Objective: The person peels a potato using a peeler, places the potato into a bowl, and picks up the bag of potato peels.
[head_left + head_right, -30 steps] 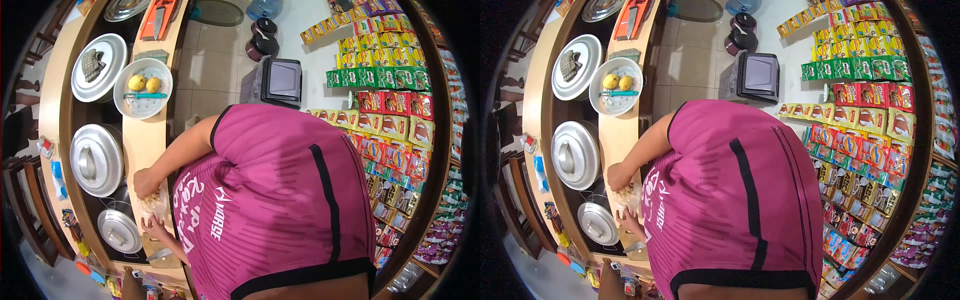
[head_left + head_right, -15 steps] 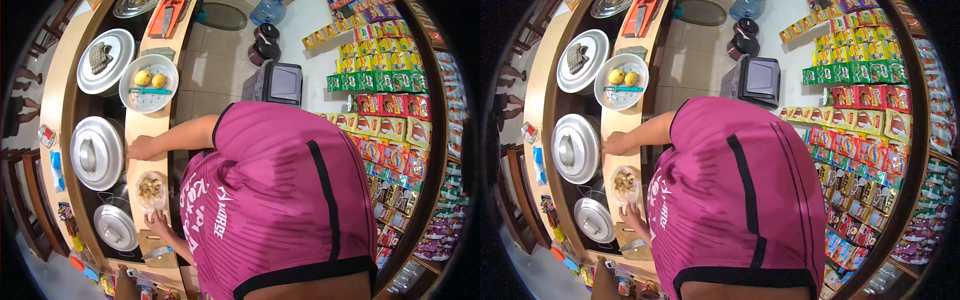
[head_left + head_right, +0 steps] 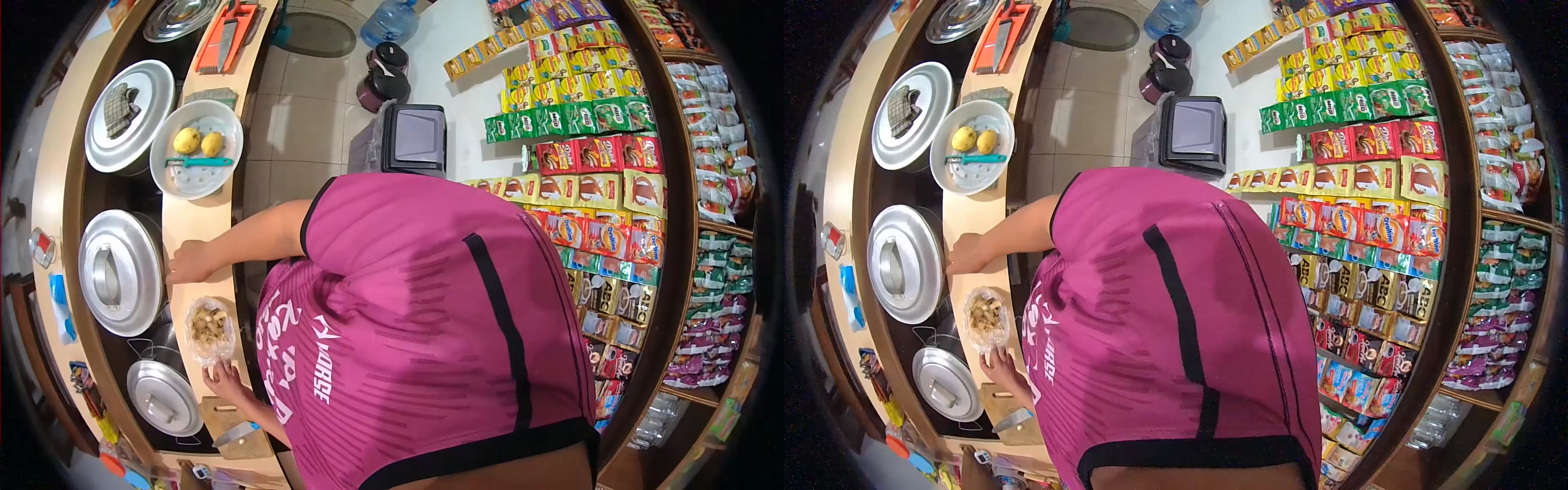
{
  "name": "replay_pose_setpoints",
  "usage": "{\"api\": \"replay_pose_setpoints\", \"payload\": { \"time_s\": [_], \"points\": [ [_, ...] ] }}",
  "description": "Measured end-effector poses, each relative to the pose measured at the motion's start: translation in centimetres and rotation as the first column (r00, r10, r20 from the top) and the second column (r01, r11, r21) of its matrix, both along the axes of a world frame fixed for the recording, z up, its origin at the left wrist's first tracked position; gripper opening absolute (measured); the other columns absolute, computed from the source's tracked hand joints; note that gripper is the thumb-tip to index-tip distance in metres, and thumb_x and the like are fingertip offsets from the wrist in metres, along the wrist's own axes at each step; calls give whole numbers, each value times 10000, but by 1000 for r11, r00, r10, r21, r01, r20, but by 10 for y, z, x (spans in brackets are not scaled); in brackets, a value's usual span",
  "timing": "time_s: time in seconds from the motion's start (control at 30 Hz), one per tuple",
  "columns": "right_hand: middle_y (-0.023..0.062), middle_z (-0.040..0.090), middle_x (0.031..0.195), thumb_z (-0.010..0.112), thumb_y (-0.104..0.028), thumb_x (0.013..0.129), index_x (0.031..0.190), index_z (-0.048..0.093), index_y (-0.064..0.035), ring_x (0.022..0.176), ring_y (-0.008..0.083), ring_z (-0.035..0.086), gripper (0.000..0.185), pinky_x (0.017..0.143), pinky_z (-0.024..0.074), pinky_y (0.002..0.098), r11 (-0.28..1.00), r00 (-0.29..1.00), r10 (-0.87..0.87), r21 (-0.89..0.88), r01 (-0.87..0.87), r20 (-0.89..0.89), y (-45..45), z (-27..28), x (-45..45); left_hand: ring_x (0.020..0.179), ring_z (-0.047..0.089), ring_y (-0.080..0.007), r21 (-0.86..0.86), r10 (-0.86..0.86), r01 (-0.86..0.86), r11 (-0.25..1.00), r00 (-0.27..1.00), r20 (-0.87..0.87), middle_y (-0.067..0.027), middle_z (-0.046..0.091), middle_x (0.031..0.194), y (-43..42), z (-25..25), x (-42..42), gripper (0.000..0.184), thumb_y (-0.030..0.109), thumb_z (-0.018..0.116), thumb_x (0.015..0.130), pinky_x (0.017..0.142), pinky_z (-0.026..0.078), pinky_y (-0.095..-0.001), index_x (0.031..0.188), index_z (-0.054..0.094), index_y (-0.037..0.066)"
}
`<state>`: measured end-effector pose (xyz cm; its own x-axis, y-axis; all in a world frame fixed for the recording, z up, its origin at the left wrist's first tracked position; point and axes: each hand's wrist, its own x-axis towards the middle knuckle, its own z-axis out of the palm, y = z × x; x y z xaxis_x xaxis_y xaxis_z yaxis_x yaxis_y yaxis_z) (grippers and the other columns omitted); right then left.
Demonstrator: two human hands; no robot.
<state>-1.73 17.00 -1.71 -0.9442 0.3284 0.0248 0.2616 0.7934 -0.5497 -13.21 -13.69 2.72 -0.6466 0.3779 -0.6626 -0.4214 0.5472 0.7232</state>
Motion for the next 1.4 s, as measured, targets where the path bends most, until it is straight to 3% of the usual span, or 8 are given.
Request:
{"api": "replay_pose_setpoints", "payload": {
  "time_s": [0.3,0.4,0.7,0.77,0.9,1.0,1.2,1.4],
  "points": [
    [170,661,971,492,-233,943,1103,633,-66,907,347,672,271,715,541,493,970,991,104,209,-121,89,4,-1,16,1066,633,-261,9,5,-5,1000,1000,-11,-103,561,1216,5,-7,-3,604,129,689,909,798,485,-352,1416,362,120],
    [171,658,959,500,-227,939,1129,633,-54,898,352,667,289,728,544,489,978,986,-165,137,159,33,10,2,27,1048,636,-257,14,17,-17,1000,1000,-15,-100,568,1199,6,-10,-1,608,132,691,907,792,484,-346,1417,361,118],
    [181,641,1047,502,-243,940,1248,572,-105,921,381,675,344,694,553,491,970,953,130,162,-179,274,22,-12,-1,1048,626,-252,22,21,-21,1000,1000,-20,-97,595,1167,15,-9,4,643,160,719,891,815,478,-354,1420,355,110],
    [172,645,1028,487,-242,948,1286,572,-171,881,367,683,355,681,553,485,983,991,134,128,-130,-25,21,17,-1,1045,626,-251,21,31,-30,999,999,-20,-97,597,1163,16,-8,6,647,161,722,890,818,477,-355,1420,356,111],
    [169,640,1036,479,-248,952,1339,553,-232,873,351,686,394,675,549,474,984,991,117,142,-106,-72,18,21,-28,1027,653,-273,5,82,-82,997,996,-28,-91,594,1164,12,-3,8,567,106,684,919,734,478,-324,1397,378,126],
    [133,654,929,483,-255,955,1354,563,-207,798,318,693,409,604,542,440,949,988,153,282,-141,-22,20,14,-41,1086,623,-289,21,49,-49,999,999,2,-106,562,1244,9,-7,5,662,194,725,892,876,475,-371,1434,350,125],
    [42,627,703,521,-224,938,1021,682,-115,628,248,676,211,476,509,393,848,954,152,530,9,-259,14,-1,-47,990,617,-242,0,109,-109,994,994,-22,-84,597,1146,21,4,9,591,113,722,899,758,477,-340,1392,398,134],
    [53,669,740,597,-232,871,946,698,-154,696,318,687,148,576,535,460,962,970,123,267,-63,-212,3,24,-31,981,621,-247,28,108,-108,994,994,-6,-85,601,1121,17,-2,2,586,120,729,899,761,476,-339,1387,402,126]
  ]
}}
